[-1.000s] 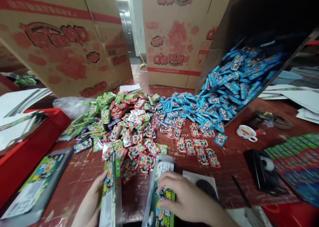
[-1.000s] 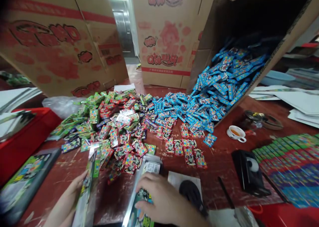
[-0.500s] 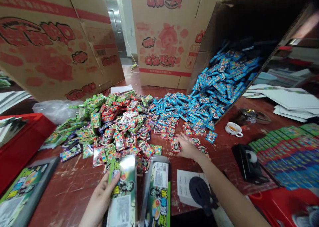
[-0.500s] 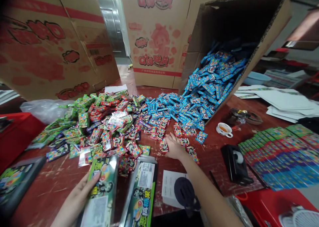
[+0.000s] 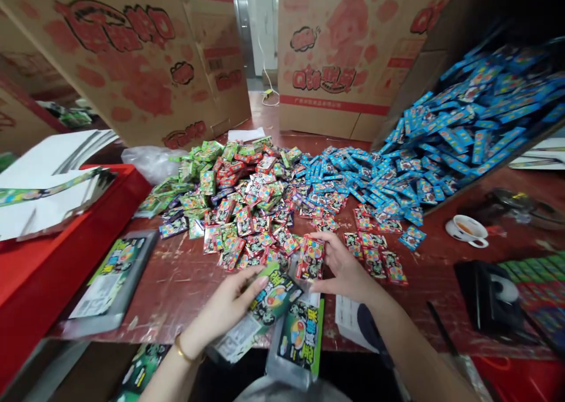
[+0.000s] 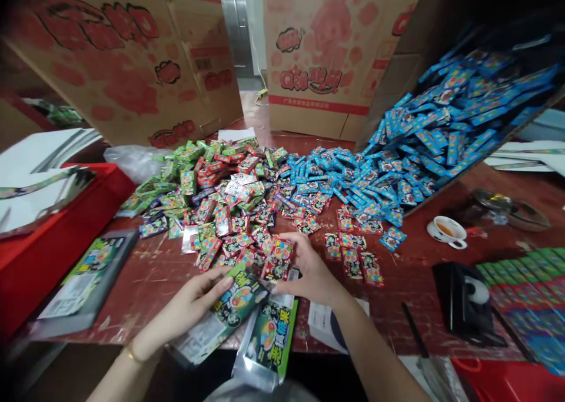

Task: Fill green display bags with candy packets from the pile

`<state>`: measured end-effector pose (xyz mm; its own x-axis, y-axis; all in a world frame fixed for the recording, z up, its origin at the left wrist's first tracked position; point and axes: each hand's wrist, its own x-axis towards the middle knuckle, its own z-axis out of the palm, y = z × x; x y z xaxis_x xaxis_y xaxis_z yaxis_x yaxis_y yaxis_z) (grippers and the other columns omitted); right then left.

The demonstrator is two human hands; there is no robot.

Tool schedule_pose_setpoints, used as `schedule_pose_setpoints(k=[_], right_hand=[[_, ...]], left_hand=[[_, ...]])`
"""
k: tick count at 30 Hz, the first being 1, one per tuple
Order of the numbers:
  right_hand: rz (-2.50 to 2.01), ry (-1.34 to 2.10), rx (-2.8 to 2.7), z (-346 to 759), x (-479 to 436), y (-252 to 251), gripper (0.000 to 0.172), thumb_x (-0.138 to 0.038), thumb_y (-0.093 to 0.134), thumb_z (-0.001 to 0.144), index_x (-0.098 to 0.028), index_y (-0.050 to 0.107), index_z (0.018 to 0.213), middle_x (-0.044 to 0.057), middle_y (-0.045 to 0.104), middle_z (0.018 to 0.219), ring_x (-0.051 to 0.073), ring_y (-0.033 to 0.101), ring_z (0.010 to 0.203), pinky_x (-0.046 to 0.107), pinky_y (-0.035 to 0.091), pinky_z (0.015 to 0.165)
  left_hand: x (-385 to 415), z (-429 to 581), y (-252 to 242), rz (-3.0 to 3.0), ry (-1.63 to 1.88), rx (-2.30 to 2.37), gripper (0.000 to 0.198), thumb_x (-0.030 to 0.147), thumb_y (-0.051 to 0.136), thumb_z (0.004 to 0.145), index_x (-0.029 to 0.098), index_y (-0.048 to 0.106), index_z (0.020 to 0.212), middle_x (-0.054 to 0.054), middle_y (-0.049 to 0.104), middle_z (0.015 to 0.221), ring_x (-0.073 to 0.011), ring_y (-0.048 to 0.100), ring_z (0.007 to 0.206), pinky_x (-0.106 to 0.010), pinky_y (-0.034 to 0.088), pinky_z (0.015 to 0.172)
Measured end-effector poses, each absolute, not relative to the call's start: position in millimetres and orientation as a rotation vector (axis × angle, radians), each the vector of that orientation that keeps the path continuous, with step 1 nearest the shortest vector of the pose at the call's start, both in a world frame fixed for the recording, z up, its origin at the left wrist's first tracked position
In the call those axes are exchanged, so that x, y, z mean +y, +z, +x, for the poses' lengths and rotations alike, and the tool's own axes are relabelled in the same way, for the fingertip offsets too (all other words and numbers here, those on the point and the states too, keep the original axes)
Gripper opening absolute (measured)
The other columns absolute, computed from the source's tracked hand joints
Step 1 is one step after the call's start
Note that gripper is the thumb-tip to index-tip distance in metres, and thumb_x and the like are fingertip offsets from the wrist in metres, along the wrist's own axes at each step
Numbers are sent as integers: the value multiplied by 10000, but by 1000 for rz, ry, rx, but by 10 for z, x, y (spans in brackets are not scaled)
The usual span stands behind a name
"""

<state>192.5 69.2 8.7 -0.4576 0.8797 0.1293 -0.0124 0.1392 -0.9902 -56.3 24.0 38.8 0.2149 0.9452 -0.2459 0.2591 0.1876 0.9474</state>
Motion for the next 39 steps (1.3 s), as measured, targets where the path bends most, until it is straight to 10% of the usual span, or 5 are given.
schedule_pose_setpoints(k=[8, 16, 24, 35, 39], right_hand=[[-755, 1487, -1591, 1742, 734, 194, 559, -292, 625, 801, -311, 366, 1296, 64, 515, 1287, 234, 512, 1172, 417, 436, 981], [-926, 1148, -1553, 1660, 731, 220, 498, -262, 519, 877, -250, 312, 1330, 28, 643, 905, 145, 627, 757, 275, 504, 677], [-1001, 1170, -1678, 1720, 706, 235, 216, -328, 658, 775, -206, 679, 953, 46, 683, 833, 180, 637, 731, 308, 520, 645], [-975, 856, -1870, 1526, 650, 37, 109, -282, 632, 791, -236, 667, 884, 79, 491, 1155, 236, 526, 1060, 415, 446, 925], [-999, 651, -1924, 1506, 592, 232, 332, -303, 628, 793, -290, 580, 1121, 77, 435, 1291, 295, 438, 1187, 499, 357, 1013]], left_hand=[[142, -516, 341, 1183, 803, 1187, 387, 364, 569, 843, 228, 592, 1205, -52, 706, 1008, -210, 618, 911, -295, 474, 828], [139, -505, 290, 1198, 874, 1189, 335, 353, 571, 845, 232, 628, 1152, -46, 706, 1001, -188, 630, 864, -271, 483, 811], [141, -429, 297, 1258, 872, 1160, 330, 385, 535, 859, 200, 641, 1112, -51, 703, 915, -211, 624, 842, -303, 489, 779], [156, -271, 244, 1018, 1028, 1118, 327, 427, 589, 816, 160, 650, 996, -36, 714, 846, -203, 637, 759, -291, 481, 718], [186, -347, 182, 746, 1085, 1058, 287, 379, 642, 793, 160, 649, 978, -21, 714, 821, -188, 639, 731, -280, 482, 712]])
